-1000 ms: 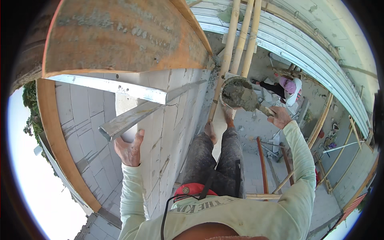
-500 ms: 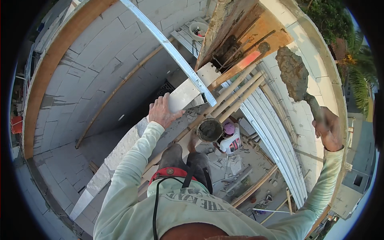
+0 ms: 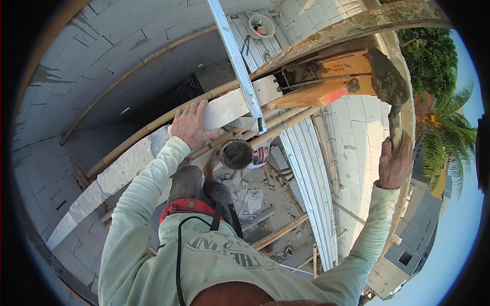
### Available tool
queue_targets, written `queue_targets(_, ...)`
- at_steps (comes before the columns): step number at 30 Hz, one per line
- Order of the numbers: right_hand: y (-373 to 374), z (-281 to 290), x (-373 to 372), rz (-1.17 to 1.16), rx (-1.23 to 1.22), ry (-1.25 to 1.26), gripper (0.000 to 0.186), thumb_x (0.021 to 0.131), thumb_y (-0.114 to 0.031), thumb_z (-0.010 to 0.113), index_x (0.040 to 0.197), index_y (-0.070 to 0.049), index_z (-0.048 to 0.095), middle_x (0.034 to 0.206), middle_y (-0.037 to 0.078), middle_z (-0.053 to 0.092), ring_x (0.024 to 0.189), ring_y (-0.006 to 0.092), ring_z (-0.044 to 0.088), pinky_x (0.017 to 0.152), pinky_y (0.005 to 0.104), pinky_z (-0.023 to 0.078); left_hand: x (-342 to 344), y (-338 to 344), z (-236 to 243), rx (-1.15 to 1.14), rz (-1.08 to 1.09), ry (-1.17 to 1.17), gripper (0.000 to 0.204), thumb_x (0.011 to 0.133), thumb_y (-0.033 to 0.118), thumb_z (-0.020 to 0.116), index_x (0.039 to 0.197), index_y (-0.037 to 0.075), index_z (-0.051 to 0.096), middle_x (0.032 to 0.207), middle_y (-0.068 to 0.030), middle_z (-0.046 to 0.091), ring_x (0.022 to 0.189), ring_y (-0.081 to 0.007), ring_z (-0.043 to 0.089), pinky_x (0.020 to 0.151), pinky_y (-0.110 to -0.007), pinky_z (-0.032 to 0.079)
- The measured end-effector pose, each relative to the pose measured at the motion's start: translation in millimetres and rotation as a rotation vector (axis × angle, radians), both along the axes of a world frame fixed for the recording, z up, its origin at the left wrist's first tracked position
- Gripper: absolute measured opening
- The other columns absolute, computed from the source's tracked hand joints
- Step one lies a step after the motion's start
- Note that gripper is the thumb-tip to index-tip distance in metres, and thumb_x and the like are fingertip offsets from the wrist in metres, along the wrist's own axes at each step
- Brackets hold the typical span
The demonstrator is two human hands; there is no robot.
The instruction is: The person applies mortar to a vertical surface and then places a brick onto the mortar bed using a trowel and their hands.
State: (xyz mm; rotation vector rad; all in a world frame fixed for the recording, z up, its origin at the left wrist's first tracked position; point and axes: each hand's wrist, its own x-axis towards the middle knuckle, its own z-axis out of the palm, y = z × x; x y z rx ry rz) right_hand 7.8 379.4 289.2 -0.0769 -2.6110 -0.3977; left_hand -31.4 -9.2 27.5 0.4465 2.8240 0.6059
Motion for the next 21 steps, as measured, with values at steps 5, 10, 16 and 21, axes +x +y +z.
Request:
queue_targets(5,-11.2,-17.4,42.6,-0.169,-0.685,-0.045,0.024,0.079,-0.004,0.061,0.103,0.000,0.057,0.075,0.006,0.055,0.062,0.0145,0.047,0.060,0.0279,0.043,4.6,-4.6,-8.4,-0.012,-0.006,0.095,0.095,0.067,0.064,0.069,0.134,0.004,0.039,0.110,-0.0126,0.054,0.105,-0.0292,0.054,0.088,-0.043,0.040)
queue_targets(10,-0.2,-79.1,111.5,-0.313,-1.262,-0.037,0.021,0.077,-0.003,0.060,0.097,0.001,0.058,0.076,0.001,0.052,0.065,0.0084,0.043,0.060,0.0229,0.036,-1.3,7.6,1.2,-0.069,-0.023,0.001,0.096,0.066,0.065,0.069,0.133,0.003,0.041,0.112,-0.0140,0.055,0.106,-0.0309,0.055,0.090,-0.045,0.041)
queue_targets(16,9.3,-187.0,188.9,-0.456,-1.572,-0.249,0.023,0.073,-0.013,0.062,0.091,0.001,0.058,0.073,0.002,0.051,0.064,0.0092,0.043,0.058,0.0252,0.036,-4.8,13.4,-9.0,-0.093,-0.023,0.092,0.095,0.066,0.063,0.072,0.132,0.001,0.043,0.114,-0.0157,0.056,0.108,-0.0330,0.055,0.091,-0.046,0.042)
queue_targets(21,12.3,-346.4,252.9,-0.585,-1.369,-0.487,0.029,0.075,-0.018,0.062,0.098,-0.001,0.060,0.077,0.014,0.063,0.075,0.0270,0.063,0.068,0.0381,0.047,-0.7,21.6,-18.2,0.082,0.058,0.095,0.085,0.066,0.054,0.078,0.125,-0.001,0.050,0.111,-0.0156,0.059,0.102,-0.0324,0.059,0.090,-0.045,0.044)
